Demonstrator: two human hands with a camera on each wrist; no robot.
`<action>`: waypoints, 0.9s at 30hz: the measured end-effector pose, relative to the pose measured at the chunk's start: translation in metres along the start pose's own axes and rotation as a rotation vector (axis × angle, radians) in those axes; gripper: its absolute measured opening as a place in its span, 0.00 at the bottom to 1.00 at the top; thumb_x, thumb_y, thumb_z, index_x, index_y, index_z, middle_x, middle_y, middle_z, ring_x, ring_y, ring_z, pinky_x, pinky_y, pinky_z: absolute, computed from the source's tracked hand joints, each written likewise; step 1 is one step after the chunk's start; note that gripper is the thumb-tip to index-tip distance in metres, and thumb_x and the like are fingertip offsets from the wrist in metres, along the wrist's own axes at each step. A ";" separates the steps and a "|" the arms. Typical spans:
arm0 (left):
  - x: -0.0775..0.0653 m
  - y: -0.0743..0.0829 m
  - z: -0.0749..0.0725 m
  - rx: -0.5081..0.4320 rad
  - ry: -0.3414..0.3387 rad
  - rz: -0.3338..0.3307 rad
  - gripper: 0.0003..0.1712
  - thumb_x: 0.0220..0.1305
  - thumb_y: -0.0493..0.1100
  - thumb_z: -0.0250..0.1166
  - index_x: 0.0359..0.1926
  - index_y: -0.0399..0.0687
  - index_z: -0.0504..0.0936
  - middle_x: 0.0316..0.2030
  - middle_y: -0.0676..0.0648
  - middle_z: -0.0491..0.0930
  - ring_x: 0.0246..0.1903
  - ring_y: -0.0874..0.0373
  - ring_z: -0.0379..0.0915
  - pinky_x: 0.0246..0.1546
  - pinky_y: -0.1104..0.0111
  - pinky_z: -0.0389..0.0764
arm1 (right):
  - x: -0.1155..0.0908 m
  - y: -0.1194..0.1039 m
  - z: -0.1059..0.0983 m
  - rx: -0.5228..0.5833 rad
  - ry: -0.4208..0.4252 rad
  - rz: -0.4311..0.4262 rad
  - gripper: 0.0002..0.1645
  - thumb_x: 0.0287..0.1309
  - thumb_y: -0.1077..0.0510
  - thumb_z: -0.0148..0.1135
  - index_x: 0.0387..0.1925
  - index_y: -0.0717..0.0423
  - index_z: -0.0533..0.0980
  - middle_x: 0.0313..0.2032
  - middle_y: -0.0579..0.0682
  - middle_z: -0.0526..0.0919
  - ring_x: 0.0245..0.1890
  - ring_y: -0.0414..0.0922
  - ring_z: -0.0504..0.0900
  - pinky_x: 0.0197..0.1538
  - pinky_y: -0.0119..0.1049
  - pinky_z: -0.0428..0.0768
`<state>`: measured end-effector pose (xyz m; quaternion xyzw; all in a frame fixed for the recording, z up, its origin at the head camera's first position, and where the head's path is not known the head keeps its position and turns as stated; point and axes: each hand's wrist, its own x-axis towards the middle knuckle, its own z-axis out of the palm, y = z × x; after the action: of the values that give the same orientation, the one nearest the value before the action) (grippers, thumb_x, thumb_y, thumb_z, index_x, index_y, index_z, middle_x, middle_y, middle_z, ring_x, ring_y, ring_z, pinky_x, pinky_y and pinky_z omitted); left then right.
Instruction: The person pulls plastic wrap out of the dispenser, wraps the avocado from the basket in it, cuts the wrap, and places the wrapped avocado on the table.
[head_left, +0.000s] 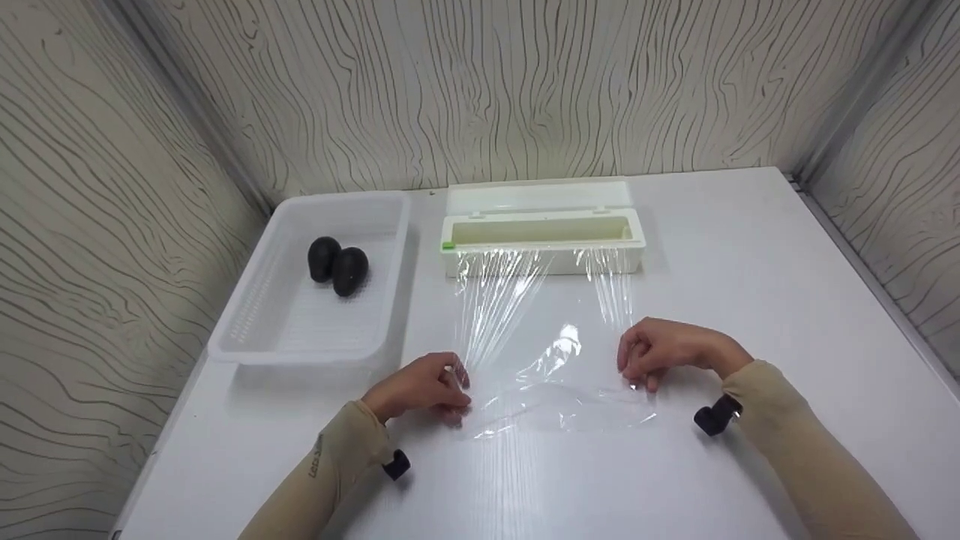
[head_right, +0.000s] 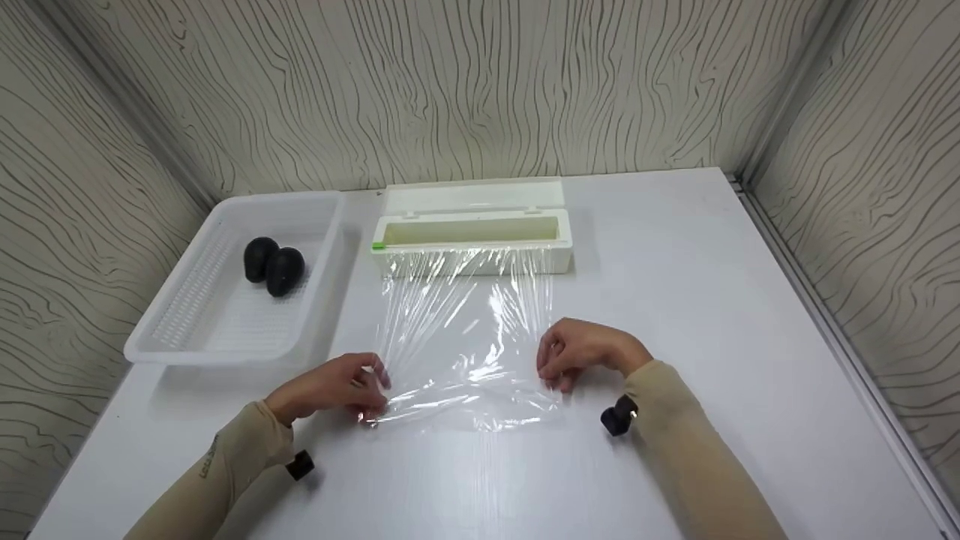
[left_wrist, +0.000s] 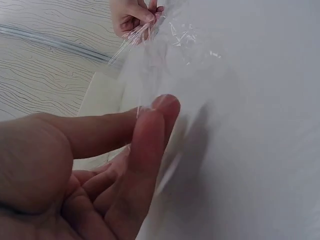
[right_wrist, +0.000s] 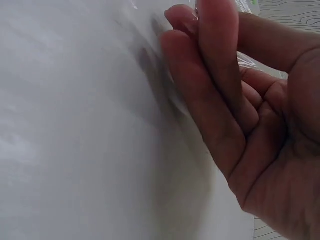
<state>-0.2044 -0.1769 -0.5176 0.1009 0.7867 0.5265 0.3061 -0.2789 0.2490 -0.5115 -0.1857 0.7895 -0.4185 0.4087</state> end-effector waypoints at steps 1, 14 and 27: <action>0.000 0.000 -0.001 0.018 0.004 -0.002 0.15 0.62 0.33 0.73 0.45 0.33 0.77 0.28 0.43 0.88 0.23 0.60 0.85 0.30 0.72 0.84 | -0.001 0.000 0.000 -0.005 0.002 0.009 0.09 0.60 0.65 0.71 0.40 0.66 0.81 0.29 0.55 0.88 0.21 0.42 0.87 0.31 0.33 0.87; -0.004 0.004 -0.004 0.207 0.058 -0.037 0.18 0.59 0.35 0.76 0.43 0.38 0.76 0.23 0.45 0.86 0.20 0.60 0.83 0.25 0.71 0.83 | -0.010 0.000 0.002 -0.043 0.034 0.080 0.11 0.53 0.64 0.76 0.35 0.64 0.81 0.24 0.55 0.88 0.18 0.41 0.86 0.27 0.31 0.85; -0.009 0.005 -0.007 0.330 0.102 -0.069 0.20 0.54 0.37 0.79 0.42 0.40 0.77 0.23 0.49 0.84 0.21 0.60 0.83 0.26 0.72 0.79 | -0.018 0.001 -0.005 -0.131 0.104 0.145 0.14 0.50 0.58 0.81 0.30 0.61 0.81 0.21 0.50 0.85 0.18 0.40 0.85 0.27 0.30 0.84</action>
<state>-0.2019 -0.1848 -0.5082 0.0958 0.8799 0.3841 0.2627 -0.2719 0.2633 -0.5018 -0.1326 0.8468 -0.3443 0.3833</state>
